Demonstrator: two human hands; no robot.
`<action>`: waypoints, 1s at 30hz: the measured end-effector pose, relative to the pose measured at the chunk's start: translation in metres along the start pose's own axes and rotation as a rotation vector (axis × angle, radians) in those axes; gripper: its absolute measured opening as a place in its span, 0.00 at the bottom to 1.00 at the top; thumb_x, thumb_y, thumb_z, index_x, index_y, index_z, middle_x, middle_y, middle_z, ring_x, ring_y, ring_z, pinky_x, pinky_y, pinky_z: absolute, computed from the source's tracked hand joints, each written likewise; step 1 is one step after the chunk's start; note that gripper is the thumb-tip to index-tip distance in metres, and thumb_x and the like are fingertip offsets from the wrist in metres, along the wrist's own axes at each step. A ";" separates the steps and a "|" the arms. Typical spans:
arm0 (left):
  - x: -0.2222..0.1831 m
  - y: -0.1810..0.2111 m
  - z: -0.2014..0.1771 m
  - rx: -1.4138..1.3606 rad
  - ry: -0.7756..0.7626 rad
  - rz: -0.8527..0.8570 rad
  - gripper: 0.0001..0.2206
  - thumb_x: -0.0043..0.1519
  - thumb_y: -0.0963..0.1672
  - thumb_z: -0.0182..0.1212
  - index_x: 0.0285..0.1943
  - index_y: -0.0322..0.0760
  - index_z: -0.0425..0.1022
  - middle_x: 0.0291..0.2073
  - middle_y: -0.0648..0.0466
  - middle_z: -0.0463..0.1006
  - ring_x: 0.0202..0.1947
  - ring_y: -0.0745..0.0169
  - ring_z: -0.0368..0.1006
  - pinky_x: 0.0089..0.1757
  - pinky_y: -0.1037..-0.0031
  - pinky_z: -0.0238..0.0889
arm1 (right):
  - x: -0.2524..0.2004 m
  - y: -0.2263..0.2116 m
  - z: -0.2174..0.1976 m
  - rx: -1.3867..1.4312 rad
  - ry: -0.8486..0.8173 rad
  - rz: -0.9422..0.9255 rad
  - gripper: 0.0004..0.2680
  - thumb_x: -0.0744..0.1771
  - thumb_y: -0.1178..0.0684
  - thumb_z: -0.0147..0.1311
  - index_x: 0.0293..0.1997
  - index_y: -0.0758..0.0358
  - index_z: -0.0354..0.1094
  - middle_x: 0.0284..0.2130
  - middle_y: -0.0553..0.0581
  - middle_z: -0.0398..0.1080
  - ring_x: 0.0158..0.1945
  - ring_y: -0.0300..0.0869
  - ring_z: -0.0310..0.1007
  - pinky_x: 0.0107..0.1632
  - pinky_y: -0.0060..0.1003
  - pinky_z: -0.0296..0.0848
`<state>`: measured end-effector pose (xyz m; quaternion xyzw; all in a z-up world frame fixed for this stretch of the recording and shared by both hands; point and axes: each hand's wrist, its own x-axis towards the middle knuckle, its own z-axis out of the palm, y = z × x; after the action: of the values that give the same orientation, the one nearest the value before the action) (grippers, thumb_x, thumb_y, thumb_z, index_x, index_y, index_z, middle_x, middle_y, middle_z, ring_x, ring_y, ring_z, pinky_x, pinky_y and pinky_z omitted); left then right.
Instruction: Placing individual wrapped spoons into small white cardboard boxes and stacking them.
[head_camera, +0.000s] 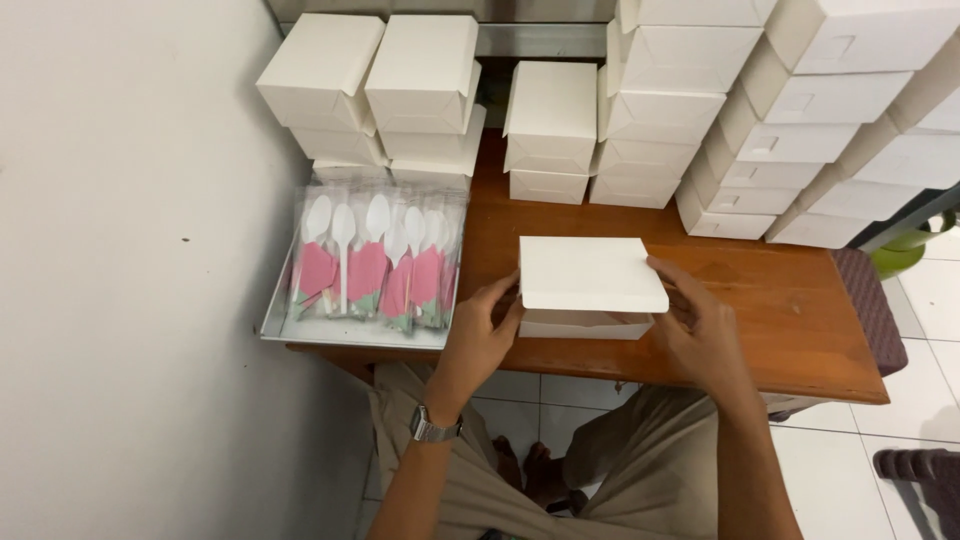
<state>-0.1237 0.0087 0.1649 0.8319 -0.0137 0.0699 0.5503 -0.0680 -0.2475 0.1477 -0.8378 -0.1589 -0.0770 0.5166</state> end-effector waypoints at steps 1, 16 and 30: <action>-0.001 0.001 -0.001 0.041 0.000 0.029 0.20 0.68 0.43 0.53 0.68 0.28 0.68 0.59 0.35 0.75 0.63 0.33 0.67 0.58 0.47 0.61 | -0.001 -0.001 0.000 -0.014 -0.024 0.004 0.19 0.66 0.67 0.51 0.66 0.64 0.67 0.57 0.72 0.71 0.56 0.66 0.72 0.54 0.58 0.76; -0.017 0.004 -0.009 0.053 -0.187 0.198 0.28 0.68 0.39 0.44 0.80 0.37 0.45 0.70 0.30 0.59 0.68 0.24 0.55 0.60 0.34 0.50 | -0.003 0.012 -0.021 -0.149 -0.313 -0.141 0.24 0.65 0.61 0.57 0.71 0.62 0.59 0.67 0.67 0.63 0.68 0.59 0.61 0.65 0.59 0.64; -0.012 -0.028 0.009 0.227 -0.080 0.257 0.28 0.68 0.40 0.51 0.79 0.49 0.52 0.68 0.33 0.60 0.66 0.28 0.60 0.59 0.40 0.58 | 0.000 0.045 -0.018 0.022 -0.282 -0.079 0.23 0.64 0.64 0.59 0.68 0.63 0.63 0.68 0.64 0.61 0.67 0.54 0.64 0.64 0.51 0.71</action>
<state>-0.1320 0.0109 0.1341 0.8823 -0.1341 0.1075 0.4382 -0.0523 -0.2822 0.1183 -0.8278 -0.2637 0.0230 0.4947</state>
